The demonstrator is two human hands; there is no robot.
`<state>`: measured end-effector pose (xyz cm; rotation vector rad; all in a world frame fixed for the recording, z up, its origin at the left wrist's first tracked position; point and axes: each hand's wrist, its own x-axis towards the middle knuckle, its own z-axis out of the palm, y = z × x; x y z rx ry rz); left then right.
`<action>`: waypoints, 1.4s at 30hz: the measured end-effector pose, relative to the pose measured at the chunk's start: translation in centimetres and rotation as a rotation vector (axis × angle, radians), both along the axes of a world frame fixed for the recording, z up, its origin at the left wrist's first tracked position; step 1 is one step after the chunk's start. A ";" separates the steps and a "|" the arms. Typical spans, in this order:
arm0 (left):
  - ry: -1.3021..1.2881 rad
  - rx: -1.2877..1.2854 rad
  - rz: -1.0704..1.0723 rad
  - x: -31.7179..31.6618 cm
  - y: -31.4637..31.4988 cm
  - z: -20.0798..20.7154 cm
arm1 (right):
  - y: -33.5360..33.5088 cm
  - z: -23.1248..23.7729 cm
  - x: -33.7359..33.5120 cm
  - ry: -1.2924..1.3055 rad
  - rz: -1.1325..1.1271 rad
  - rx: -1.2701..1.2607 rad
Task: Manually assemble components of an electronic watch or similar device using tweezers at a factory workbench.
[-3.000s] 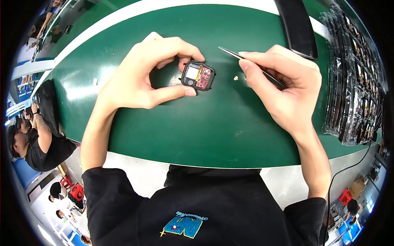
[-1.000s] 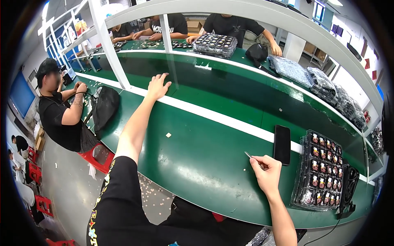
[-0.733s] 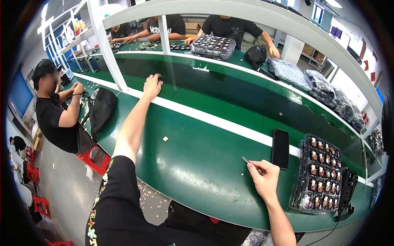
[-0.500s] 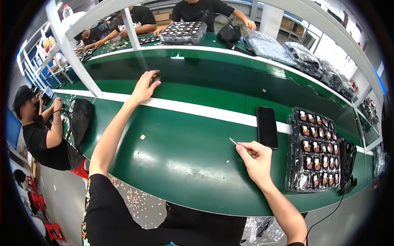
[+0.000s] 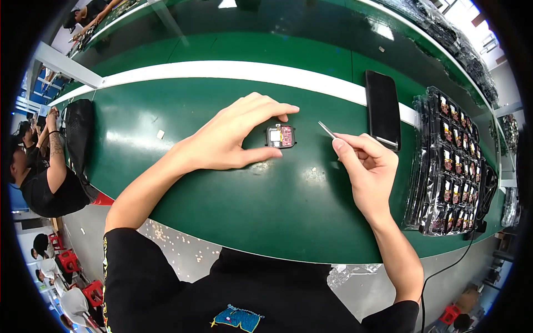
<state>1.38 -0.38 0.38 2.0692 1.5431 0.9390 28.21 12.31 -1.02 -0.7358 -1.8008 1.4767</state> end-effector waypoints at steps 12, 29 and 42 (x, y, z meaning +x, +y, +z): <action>0.203 -0.011 0.158 0.0 -0.7 -0.2 | -0.4 0.6 0.0 -0.111 -0.018 0.080; 0.079 -0.071 -0.003 0.7 -0.8 0.0 | -1.0 0.3 0.0 -0.072 0.131 0.269; 0.068 -0.059 -0.020 0.5 -0.7 -0.8 | -1.8 0.2 -0.8 -0.211 0.171 0.416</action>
